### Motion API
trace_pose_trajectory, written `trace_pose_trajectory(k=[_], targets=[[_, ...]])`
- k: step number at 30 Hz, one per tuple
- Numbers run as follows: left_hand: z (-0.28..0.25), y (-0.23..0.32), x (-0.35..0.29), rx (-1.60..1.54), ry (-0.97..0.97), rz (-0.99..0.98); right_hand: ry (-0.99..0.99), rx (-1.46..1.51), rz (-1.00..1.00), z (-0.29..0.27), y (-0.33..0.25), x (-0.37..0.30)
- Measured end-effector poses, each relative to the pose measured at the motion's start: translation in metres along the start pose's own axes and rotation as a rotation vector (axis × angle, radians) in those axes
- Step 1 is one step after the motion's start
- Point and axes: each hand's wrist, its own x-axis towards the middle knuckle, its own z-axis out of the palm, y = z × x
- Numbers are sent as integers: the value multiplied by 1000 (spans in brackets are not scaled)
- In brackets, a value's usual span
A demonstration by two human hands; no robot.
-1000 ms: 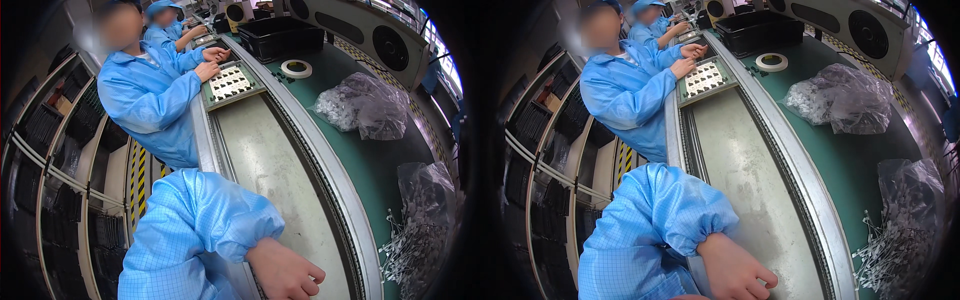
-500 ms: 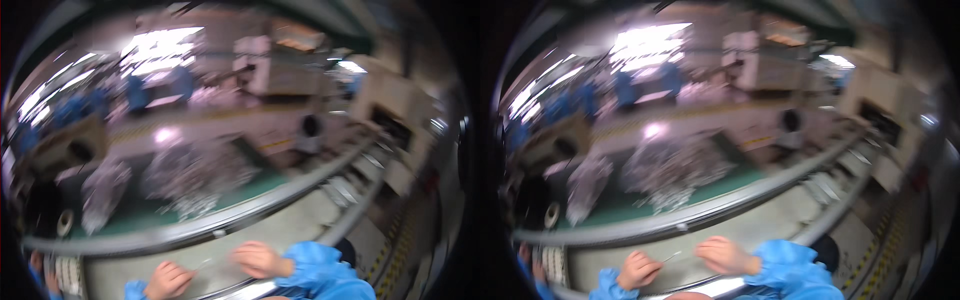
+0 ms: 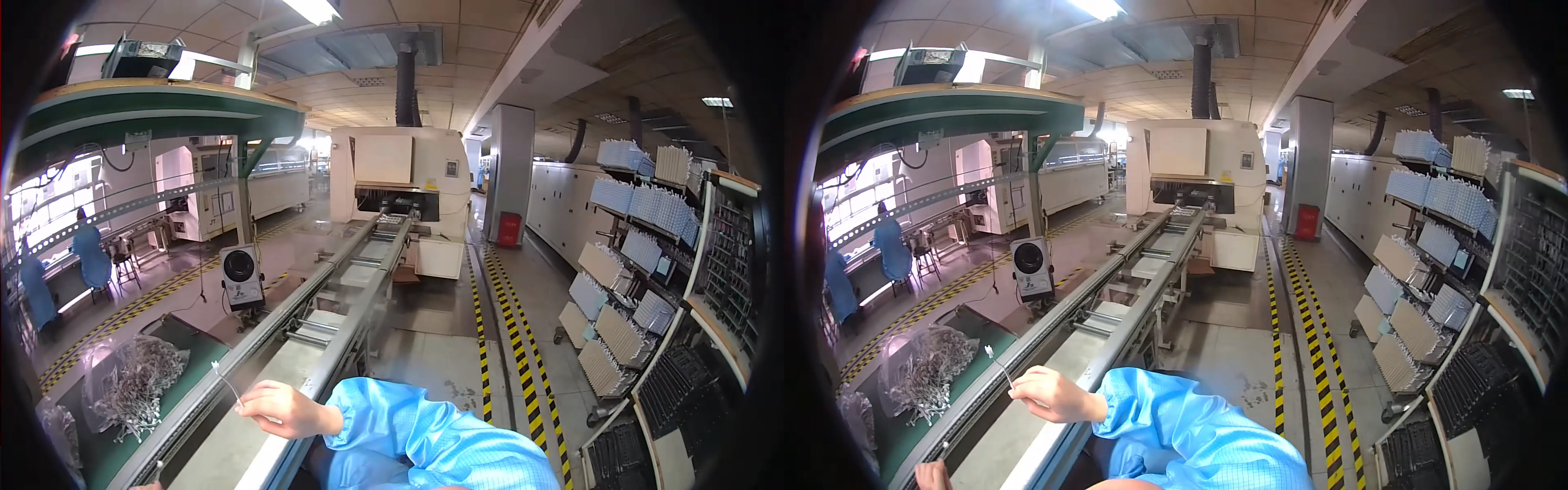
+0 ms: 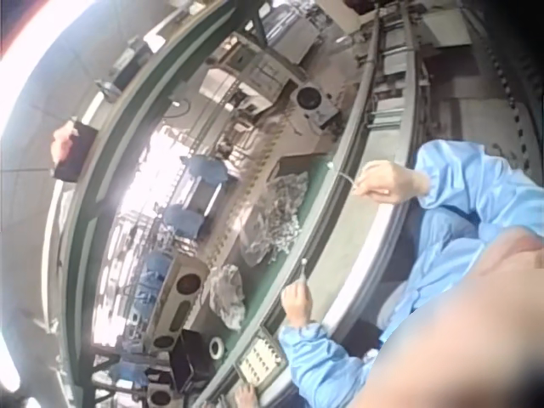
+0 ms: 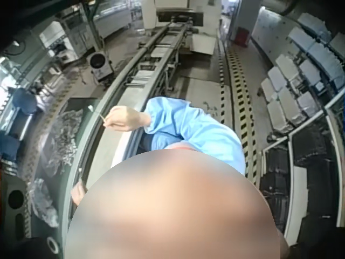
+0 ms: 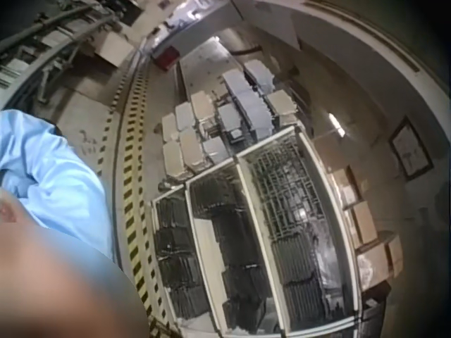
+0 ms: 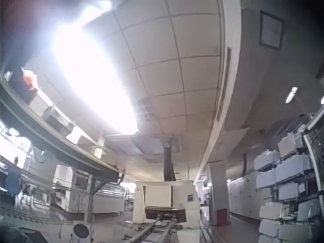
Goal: Assembling components onto LED circuit board panels on a production conveyor.
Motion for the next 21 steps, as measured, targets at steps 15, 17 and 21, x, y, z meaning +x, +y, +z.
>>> trace_pose_trajectory(k=[15,17,21], targets=[[-153,54,-76,829,306,-722,-258,215,-57,69,13,35],[-190,35,-128,976,62,-999,-318,262,-77,99,7,45],[-227,-19,-201,867,-163,-1367,-345,370,-86,141,7,53]])
